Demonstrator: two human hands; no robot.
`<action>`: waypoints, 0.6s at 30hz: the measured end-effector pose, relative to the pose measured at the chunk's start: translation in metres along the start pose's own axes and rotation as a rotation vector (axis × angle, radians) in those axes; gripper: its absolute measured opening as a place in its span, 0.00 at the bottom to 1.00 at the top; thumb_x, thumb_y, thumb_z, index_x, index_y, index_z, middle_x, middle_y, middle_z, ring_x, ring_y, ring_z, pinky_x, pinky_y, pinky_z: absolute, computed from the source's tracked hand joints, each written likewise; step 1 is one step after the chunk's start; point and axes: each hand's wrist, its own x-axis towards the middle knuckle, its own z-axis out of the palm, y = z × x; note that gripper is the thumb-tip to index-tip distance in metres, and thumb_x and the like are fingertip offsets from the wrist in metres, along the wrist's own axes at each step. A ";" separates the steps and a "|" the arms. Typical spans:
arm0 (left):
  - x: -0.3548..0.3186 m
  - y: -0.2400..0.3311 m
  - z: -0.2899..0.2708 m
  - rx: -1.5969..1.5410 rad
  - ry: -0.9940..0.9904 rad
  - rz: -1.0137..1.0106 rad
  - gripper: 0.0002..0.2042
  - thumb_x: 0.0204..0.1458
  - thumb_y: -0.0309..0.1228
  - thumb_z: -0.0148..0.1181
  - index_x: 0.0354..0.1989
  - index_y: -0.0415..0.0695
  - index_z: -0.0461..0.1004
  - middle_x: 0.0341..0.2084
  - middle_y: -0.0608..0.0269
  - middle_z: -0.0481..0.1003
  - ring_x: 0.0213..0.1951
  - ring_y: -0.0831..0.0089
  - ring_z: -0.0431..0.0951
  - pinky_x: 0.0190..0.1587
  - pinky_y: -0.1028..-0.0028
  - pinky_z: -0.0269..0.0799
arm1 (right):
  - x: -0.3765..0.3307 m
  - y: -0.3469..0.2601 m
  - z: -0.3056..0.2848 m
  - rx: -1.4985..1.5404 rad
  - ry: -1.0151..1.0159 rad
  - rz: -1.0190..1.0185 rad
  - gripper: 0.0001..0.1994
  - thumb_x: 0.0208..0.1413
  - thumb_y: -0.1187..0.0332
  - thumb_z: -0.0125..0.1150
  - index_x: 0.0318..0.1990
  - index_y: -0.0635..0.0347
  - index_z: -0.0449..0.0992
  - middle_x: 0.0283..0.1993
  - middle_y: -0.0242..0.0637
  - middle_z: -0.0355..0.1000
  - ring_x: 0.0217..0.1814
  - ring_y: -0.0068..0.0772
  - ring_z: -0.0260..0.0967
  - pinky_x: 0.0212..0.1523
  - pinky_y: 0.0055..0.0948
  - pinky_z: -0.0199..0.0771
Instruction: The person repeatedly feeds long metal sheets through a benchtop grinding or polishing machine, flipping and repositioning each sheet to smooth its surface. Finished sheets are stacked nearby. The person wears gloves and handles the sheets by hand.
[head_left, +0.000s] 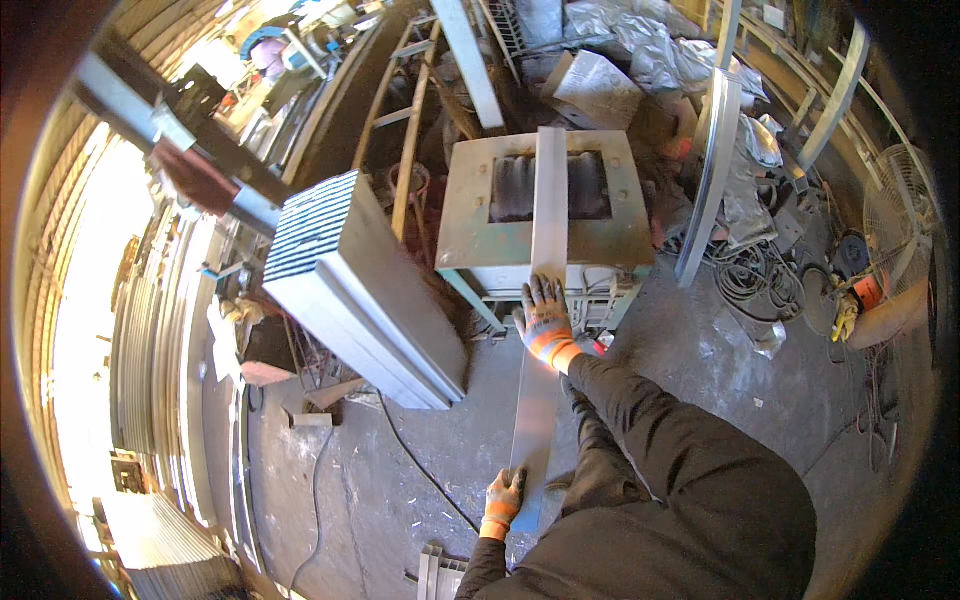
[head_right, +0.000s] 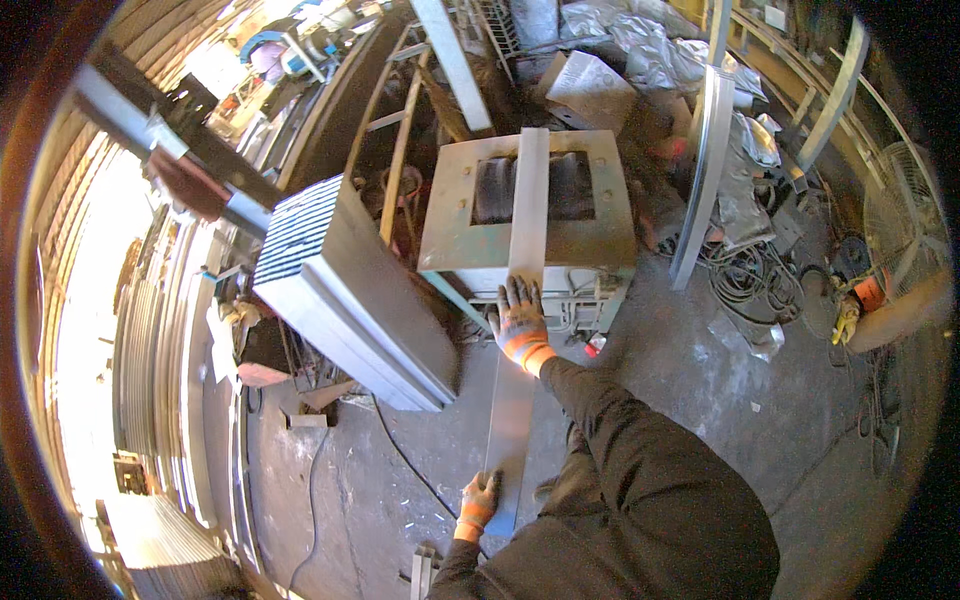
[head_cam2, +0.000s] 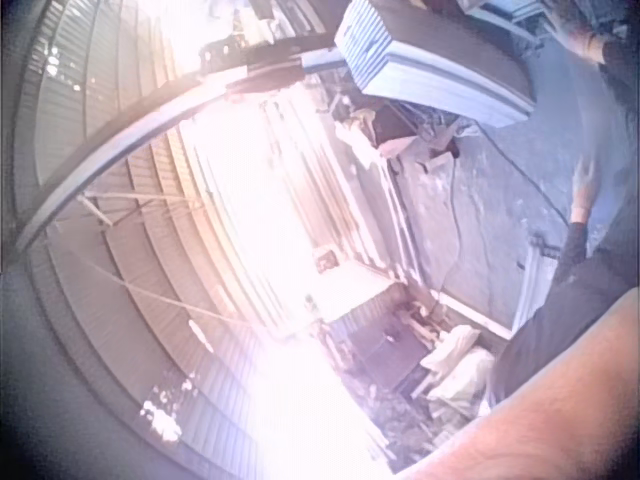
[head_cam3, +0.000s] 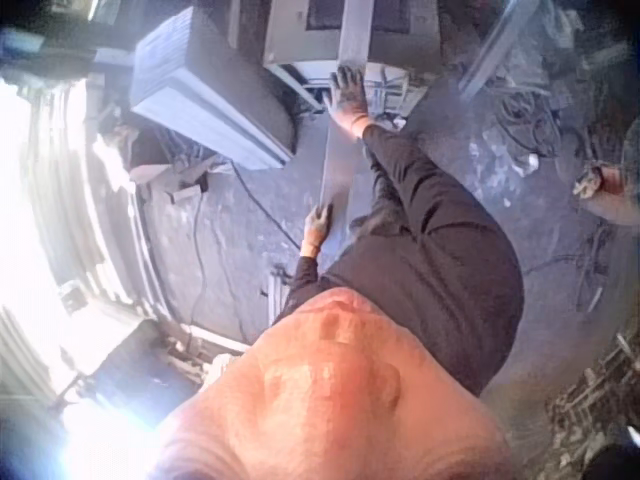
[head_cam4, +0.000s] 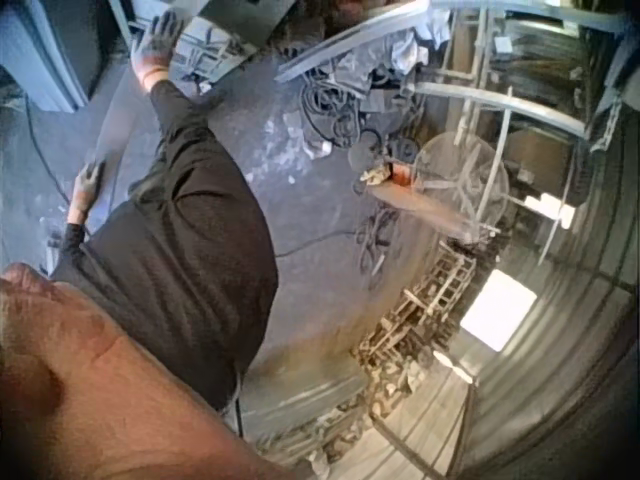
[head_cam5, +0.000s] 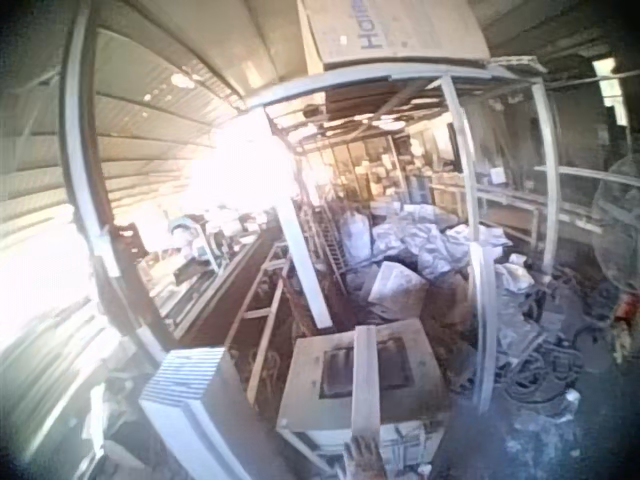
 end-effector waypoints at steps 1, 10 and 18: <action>-0.023 -0.020 0.000 -0.043 0.034 0.049 0.24 0.71 0.53 0.65 0.50 0.40 0.84 0.40 0.41 0.87 0.45 0.39 0.87 0.47 0.51 0.81 | -0.022 -0.016 -0.006 -0.007 -0.089 0.021 0.38 0.71 0.47 0.57 0.78 0.69 0.68 0.85 0.61 0.59 0.89 0.65 0.50 0.89 0.64 0.38; -0.179 -0.141 -0.020 0.009 0.081 0.045 0.30 0.68 0.64 0.60 0.53 0.46 0.85 0.43 0.39 0.86 0.52 0.37 0.84 0.55 0.47 0.80 | -0.177 -0.125 -0.054 -0.019 -0.166 0.020 0.43 0.67 0.42 0.61 0.80 0.66 0.66 0.88 0.58 0.52 0.91 0.64 0.44 0.89 0.64 0.35; -0.284 -0.189 -0.127 0.296 0.342 -0.042 0.29 0.62 0.66 0.68 0.45 0.49 0.89 0.40 0.47 0.88 0.42 0.49 0.89 0.44 0.49 0.80 | -0.191 -0.231 -0.099 -0.096 -0.902 -1.115 0.38 0.56 0.33 0.72 0.69 0.41 0.78 0.71 0.42 0.77 0.76 0.54 0.72 0.74 0.63 0.69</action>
